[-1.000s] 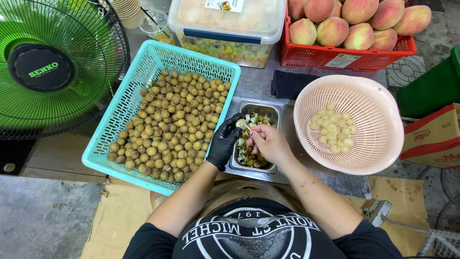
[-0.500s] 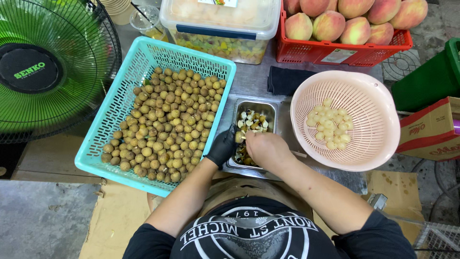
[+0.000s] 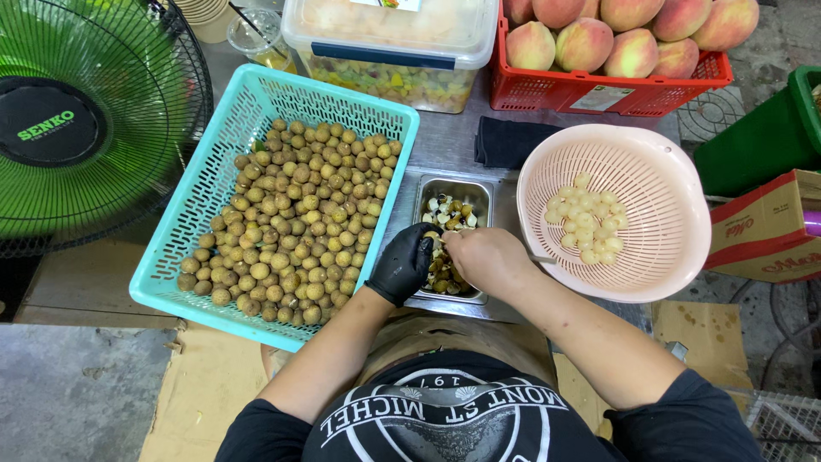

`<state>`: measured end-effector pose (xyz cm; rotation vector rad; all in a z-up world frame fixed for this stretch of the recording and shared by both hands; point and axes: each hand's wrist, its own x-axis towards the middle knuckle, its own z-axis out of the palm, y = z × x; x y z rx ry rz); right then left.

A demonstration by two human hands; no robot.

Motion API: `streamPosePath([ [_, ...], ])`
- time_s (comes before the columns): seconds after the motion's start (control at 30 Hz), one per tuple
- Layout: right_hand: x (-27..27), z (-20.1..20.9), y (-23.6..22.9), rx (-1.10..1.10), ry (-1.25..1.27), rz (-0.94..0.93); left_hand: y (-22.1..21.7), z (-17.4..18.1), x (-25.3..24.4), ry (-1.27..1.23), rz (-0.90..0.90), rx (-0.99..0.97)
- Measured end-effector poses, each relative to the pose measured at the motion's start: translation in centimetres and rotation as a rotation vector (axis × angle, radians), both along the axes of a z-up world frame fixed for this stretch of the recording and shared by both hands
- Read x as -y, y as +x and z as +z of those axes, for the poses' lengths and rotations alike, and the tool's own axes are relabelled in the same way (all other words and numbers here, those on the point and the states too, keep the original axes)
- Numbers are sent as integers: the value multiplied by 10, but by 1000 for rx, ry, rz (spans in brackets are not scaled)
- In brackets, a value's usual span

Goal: The person picks up longans from a blue basket, peels them by hand, and places the fruit into a pink colander and the shells into a metal container.

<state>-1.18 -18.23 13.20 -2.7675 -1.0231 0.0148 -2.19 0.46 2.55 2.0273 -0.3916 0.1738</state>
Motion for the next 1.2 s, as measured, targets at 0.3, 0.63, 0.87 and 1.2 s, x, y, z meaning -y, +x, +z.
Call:
streamPosePath([
  [0.3, 4, 2, -6, 152, 58, 189, 29, -97, -8, -198, -214, -409],
  [0.63, 16, -46, 35, -818, 129, -87, 15, -82, 2, -299, 9, -442],
  [0.87, 24, -91, 49, -1265, 688, -163, 25, -84, 11, -1019, 23, -1031],
  [1.2, 35, -78, 47, -675, 311, -397, 17, -24, 1, -438, 43, -529],
])
